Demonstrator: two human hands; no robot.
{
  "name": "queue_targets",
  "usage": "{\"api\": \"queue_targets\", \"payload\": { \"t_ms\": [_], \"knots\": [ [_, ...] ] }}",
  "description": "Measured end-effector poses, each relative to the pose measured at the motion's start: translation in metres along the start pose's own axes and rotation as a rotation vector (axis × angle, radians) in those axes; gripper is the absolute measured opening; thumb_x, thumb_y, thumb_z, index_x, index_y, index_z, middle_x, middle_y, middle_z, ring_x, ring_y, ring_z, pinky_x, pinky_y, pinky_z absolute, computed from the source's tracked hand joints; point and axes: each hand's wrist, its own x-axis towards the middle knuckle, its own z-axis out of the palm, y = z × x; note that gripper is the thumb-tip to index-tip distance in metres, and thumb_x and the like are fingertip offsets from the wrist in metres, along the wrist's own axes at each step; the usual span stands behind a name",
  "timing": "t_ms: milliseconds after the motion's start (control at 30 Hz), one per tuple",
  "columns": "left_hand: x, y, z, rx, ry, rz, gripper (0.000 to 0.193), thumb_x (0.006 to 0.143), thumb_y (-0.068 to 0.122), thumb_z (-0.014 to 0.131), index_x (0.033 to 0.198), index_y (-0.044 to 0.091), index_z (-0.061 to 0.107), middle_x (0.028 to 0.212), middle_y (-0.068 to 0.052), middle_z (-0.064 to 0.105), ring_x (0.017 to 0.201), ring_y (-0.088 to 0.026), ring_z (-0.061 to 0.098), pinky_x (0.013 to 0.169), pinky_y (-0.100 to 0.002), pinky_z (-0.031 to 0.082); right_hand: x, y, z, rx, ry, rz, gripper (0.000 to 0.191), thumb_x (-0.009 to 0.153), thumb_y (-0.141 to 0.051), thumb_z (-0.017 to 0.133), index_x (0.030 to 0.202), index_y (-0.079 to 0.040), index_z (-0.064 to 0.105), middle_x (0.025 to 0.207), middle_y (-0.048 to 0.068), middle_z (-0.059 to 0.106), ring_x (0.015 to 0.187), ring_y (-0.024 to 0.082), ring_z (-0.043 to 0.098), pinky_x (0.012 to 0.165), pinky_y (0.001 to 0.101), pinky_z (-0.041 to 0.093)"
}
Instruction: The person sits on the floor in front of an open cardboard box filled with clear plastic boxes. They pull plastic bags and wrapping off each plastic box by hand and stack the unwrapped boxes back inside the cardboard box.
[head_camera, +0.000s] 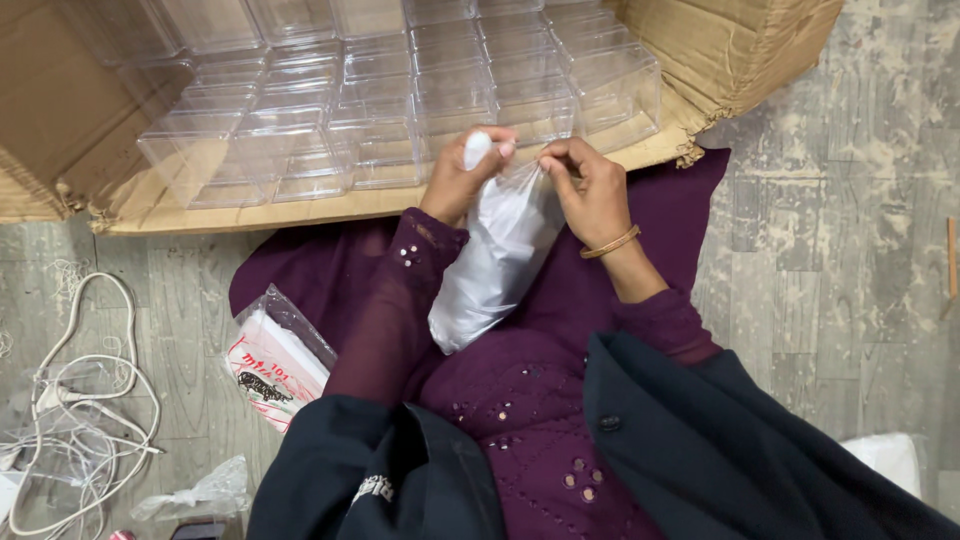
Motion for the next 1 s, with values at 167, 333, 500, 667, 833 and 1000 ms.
{"api": "queue_targets", "payload": {
  "t_ms": [167,333,500,667,833,1000],
  "knots": [
    [-0.004,0.006,0.008,-0.192,-0.03,-0.199,0.028,0.103,0.034,0.063,0.103,0.006,0.067,0.09,0.0,0.068,0.08,-0.008,0.064,0.072,-0.025,0.054,0.003,0.034,-0.01,0.754,-0.072,0.397,0.009,0.104,-0.013,0.064,0.103,-0.006,0.07,0.081,-0.001,0.064,0.064,0.005,0.05,0.06,0.021,0.041],
    [0.001,0.028,-0.006,-0.411,-0.021,-0.177,0.028,0.101,0.037,0.061,0.095,0.01,0.062,0.085,-0.001,0.068,0.077,-0.011,0.067,0.073,-0.029,0.057,-0.001,0.039,-0.037,1.157,-0.39,0.413,0.041,0.121,-0.03,0.062,0.099,0.004,0.068,0.072,-0.001,0.061,0.068,0.009,0.055,0.073,0.0282,0.049],
    [0.012,0.029,0.007,0.24,-0.046,0.117,0.031,0.111,0.036,0.059,0.095,0.01,0.062,0.086,0.0,0.067,0.079,-0.008,0.064,0.075,-0.025,0.052,0.022,0.003,-0.052,0.832,-0.123,0.457,0.03,0.095,-0.032,0.072,0.112,-0.008,0.068,0.103,-0.004,0.073,0.102,0.004,0.068,0.091,0.0239,0.056],
    [0.012,0.017,0.018,-0.13,-0.076,-0.053,0.025,0.109,0.031,0.059,0.098,0.008,0.062,0.087,0.0,0.065,0.078,-0.007,0.062,0.071,-0.025,0.052,0.033,0.015,-0.032,0.594,-0.392,0.252,0.035,0.096,-0.027,0.076,0.113,0.001,0.065,0.099,0.006,0.065,0.091,0.012,0.06,0.083,0.0266,0.051],
    [0.013,0.014,0.001,-0.407,-0.04,-0.16,0.018,0.104,0.027,0.067,0.103,0.009,0.063,0.085,0.0,0.062,0.075,-0.01,0.061,0.069,-0.027,0.051,0.0,0.055,-0.05,1.135,-0.354,0.454,0.031,0.102,-0.026,0.076,0.092,0.002,0.067,0.086,0.01,0.068,0.072,0.015,0.062,0.069,0.0286,0.05],
    [0.041,0.003,0.026,0.554,-0.214,0.318,0.028,0.111,0.03,0.071,0.096,0.008,0.063,0.091,-0.008,0.069,0.085,-0.026,0.066,0.081,-0.038,0.055,0.023,0.06,-0.099,1.087,-0.088,0.14,0.011,0.097,-0.013,0.062,0.098,-0.006,0.07,0.095,0.005,0.069,0.086,0.016,0.065,0.09,0.0358,0.055]
  ]
}}
